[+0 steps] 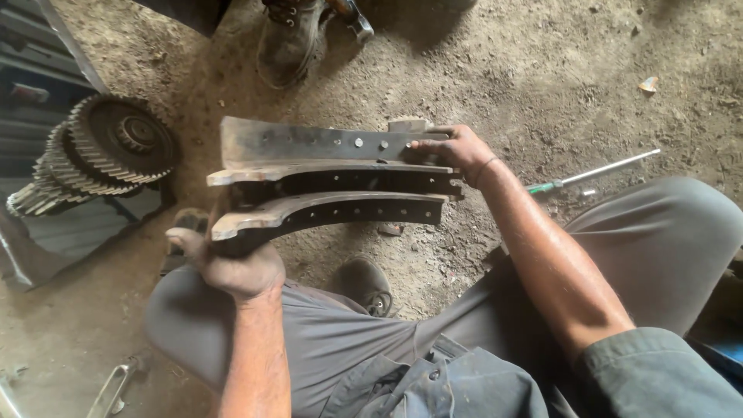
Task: The person sits on the floor and assembles two curved metal plates by inserting pins into aligned holes. They use a hammer to tap the pins into place and a chisel to adjust them, occasionally flipping the assembly to work on different sides.
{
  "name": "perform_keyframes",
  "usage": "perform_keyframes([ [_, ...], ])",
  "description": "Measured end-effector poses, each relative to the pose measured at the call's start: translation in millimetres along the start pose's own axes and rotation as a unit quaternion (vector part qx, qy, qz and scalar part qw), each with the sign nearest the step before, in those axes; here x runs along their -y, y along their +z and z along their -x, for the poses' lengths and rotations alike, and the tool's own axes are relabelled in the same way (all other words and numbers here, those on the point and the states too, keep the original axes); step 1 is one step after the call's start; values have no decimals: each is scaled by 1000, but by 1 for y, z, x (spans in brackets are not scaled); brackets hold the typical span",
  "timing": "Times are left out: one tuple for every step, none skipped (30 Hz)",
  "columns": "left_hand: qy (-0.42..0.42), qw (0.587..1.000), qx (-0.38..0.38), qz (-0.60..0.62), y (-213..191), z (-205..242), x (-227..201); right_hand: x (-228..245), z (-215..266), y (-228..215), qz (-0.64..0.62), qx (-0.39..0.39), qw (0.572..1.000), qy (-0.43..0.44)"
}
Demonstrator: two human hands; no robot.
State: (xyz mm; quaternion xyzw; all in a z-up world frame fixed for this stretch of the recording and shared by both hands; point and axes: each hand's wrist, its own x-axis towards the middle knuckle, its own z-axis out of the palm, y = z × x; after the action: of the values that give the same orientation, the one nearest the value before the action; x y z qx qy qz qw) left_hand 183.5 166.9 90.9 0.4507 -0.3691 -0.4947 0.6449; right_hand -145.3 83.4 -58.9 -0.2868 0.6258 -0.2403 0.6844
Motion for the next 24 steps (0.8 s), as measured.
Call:
perform_keyframes([
  [14,993,10,116,-1,4,1,-3,-1,0,1,0,1000,1],
  [29,973,19,230,-2,6,3,-5,-2,-1,-4,12,1000,-2],
  [39,973,23,225,-2,8,3,-7,-2,-1,-8,23,1000,-5],
  [51,974,26,218,-2,10,3,-9,-2,-1,-12,37,999,-9],
  [57,994,24,93,-1,14,1,-11,0,0,4,25,1000,3],
  [66,997,24,-33,0,14,0,-10,0,2,18,12,1000,12],
  [49,998,8,-48,2,13,-1,-8,0,3,33,0,999,20],
  [30,997,-13,-64,4,15,-1,-7,2,3,39,-1,999,17],
  [11,996,-35,-80,6,16,0,-5,3,3,46,-2,999,13],
  [30,995,-72,-69,9,11,2,0,2,1,50,-7,999,7],
  [48,991,-110,-58,11,8,4,5,1,-1,46,-5,999,17],
  [60,985,-151,-49,12,12,5,5,5,-3,44,-2,998,35],
  [42,992,-119,-28,11,16,4,5,10,-3,42,2,998,52],
  [31,996,-83,-2,12,13,3,11,12,-4,-23,-1,997,78],
  [20,998,-47,24,14,11,2,17,16,-5,-87,-3,991,103],
  [11,999,-36,9,14,12,-1,18,21,-5,-152,-4,980,129],
  [3,1000,-25,-6,14,14,-4,17,26,-5,-175,-5,980,96],
  [-6,1000,-14,-22,15,15,-5,11,33,-5,-198,-7,978,64],
  [-13,1000,-17,-19,15,15,-4,6,39,-7,-221,-10,975,32],
  [-23,999,-23,-19,14,16,-4,-3,44,-7,-210,15,977,10],
  [-33,999,-28,-19,13,16,-3,-12,49,-8,-200,40,979,-11],
  [-38,998,-50,-21,13,16,-2,-18,52,-9,-185,68,980,-33],
  [-43,996,-72,-22,14,15,-1,-24,54,-8,-185,48,981,-40],
  [-45,995,-92,-21,16,12,-1,-27,54,-8,-185,27,981,-49],
])
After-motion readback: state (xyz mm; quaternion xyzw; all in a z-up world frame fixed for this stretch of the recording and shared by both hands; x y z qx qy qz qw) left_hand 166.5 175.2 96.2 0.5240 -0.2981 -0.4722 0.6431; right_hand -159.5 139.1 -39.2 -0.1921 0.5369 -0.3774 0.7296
